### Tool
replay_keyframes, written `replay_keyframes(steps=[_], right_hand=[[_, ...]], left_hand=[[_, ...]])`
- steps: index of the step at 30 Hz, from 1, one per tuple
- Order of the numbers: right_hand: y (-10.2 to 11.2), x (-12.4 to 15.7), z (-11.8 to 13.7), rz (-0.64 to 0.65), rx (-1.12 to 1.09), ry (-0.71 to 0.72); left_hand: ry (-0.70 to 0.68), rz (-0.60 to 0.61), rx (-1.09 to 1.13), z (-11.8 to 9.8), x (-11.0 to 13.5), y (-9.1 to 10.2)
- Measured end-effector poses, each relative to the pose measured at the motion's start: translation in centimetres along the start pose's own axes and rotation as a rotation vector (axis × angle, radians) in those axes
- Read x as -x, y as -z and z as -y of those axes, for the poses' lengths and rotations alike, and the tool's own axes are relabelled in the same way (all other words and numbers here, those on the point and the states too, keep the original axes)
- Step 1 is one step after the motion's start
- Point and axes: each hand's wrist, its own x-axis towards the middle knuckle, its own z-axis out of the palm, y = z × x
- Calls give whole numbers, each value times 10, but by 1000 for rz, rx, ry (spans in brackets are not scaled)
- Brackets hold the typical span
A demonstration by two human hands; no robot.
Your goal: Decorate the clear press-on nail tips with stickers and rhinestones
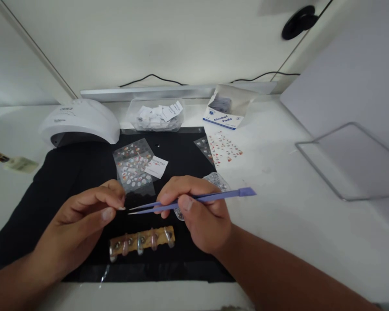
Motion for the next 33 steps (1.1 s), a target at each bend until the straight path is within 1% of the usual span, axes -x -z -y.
replay_keyframes(steps=[7,17,24,33], right_hand=[[-3,-1,-2,-42,-53,-30],[-3,-1,-1,-57,-74,-68],[-5,0,-2,-74,-98,-84],[-7,-1,0,-108,-105,-99]], left_hand=[[52,16,88,4,0,0],[77,22,127,5,0,-1],[89,38,121,5,1,-2],[76,21,93,5,2,-2]])
